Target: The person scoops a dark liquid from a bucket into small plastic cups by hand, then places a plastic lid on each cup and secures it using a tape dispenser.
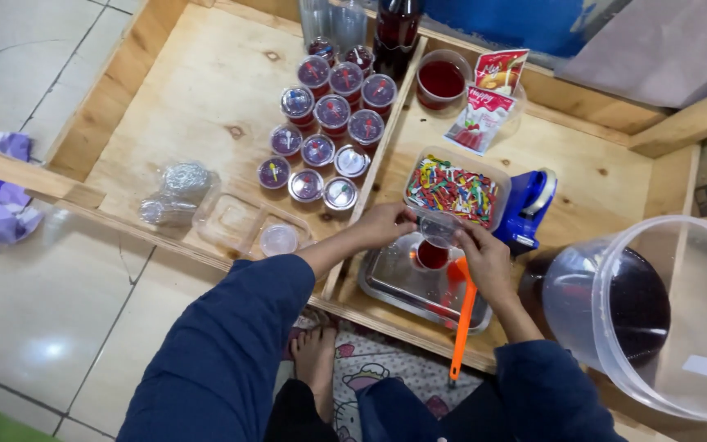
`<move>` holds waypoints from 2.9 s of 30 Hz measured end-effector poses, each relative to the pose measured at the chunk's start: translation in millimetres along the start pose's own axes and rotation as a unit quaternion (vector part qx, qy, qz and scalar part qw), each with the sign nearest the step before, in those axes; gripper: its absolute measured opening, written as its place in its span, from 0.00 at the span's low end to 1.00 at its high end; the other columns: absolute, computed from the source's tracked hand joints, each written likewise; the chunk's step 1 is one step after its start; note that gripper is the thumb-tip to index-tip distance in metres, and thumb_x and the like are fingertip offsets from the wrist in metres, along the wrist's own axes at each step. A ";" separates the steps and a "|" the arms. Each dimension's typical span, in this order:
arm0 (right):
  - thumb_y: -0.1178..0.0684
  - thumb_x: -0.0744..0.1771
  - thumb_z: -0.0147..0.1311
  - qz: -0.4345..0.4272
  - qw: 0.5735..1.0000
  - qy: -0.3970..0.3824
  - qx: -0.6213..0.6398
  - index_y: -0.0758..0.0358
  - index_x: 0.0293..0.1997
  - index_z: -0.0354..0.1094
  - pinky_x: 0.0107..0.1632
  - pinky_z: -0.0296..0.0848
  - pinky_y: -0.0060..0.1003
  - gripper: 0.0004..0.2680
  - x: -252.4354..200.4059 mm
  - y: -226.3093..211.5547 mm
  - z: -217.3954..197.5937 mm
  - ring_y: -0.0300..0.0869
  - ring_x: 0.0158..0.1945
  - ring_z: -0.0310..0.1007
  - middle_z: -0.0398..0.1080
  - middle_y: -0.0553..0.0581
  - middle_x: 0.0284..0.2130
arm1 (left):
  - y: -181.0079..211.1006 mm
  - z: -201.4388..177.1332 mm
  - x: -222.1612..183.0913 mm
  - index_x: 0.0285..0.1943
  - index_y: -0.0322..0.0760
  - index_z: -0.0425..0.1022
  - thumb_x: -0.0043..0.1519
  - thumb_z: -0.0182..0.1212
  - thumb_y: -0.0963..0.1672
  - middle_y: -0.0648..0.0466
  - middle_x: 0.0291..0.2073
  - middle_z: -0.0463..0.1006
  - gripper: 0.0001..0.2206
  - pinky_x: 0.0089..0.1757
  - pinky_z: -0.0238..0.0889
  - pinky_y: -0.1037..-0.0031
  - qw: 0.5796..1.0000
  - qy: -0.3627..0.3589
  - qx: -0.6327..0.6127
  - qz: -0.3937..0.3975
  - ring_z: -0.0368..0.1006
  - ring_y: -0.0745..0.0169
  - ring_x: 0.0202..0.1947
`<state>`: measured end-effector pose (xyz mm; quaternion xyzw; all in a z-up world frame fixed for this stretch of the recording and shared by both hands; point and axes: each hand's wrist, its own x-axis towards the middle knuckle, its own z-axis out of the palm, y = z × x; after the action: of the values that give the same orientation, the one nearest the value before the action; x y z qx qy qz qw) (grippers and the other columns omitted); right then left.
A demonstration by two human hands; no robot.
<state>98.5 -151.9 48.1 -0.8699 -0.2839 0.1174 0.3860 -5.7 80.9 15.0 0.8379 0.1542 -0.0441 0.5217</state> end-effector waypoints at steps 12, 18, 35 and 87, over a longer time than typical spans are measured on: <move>0.62 0.65 0.58 0.108 0.987 -0.066 0.094 0.56 0.63 0.71 0.28 0.80 0.35 0.18 12.1 93.5 36.0 0.46 0.27 0.79 0.71 0.64 0.35 | 10.2 60.8 12.2 0.64 0.37 0.65 0.60 0.66 0.47 0.44 0.50 0.74 0.24 0.48 0.72 0.55 0.961 -0.082 0.265 -0.001 0.77 0.40 0.52; 0.50 0.65 0.60 0.107 0.982 -0.119 -0.103 0.35 0.64 0.70 0.53 0.77 0.51 0.19 16.8 120.1 60.9 0.50 0.50 0.78 0.74 0.53 0.45 | 6.3 67.5 12.7 0.74 0.37 0.51 0.60 0.68 0.48 0.34 0.56 0.71 0.36 0.53 0.68 0.46 0.968 -0.105 0.230 -0.003 0.72 0.29 0.58; 0.56 0.68 0.52 0.027 0.981 -0.158 -0.114 0.61 0.67 0.66 0.52 0.77 0.49 0.18 8.0 100.9 75.6 0.61 0.52 0.75 0.69 0.69 0.48 | -2.4 76.2 19.3 0.71 0.36 0.58 0.60 0.61 0.42 0.37 0.53 0.76 0.28 0.52 0.68 0.49 0.955 -0.125 0.270 -0.011 0.75 0.34 0.55; 0.46 0.62 0.67 -0.013 0.945 -0.224 -0.240 0.60 0.78 0.42 0.60 0.75 0.55 0.38 -10.9 37.1 56.3 0.65 0.58 0.72 0.64 0.72 0.55 | -17.3 105.9 26.7 0.63 0.39 0.73 0.64 0.47 0.38 0.42 0.47 0.80 0.19 0.48 0.70 0.46 0.937 -0.001 0.349 0.016 0.79 0.37 0.48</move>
<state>80.8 -144.3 -17.4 -0.8842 -0.3941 0.2325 0.0941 23.6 -0.4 -53.9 0.9696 0.1152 -0.0875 0.1974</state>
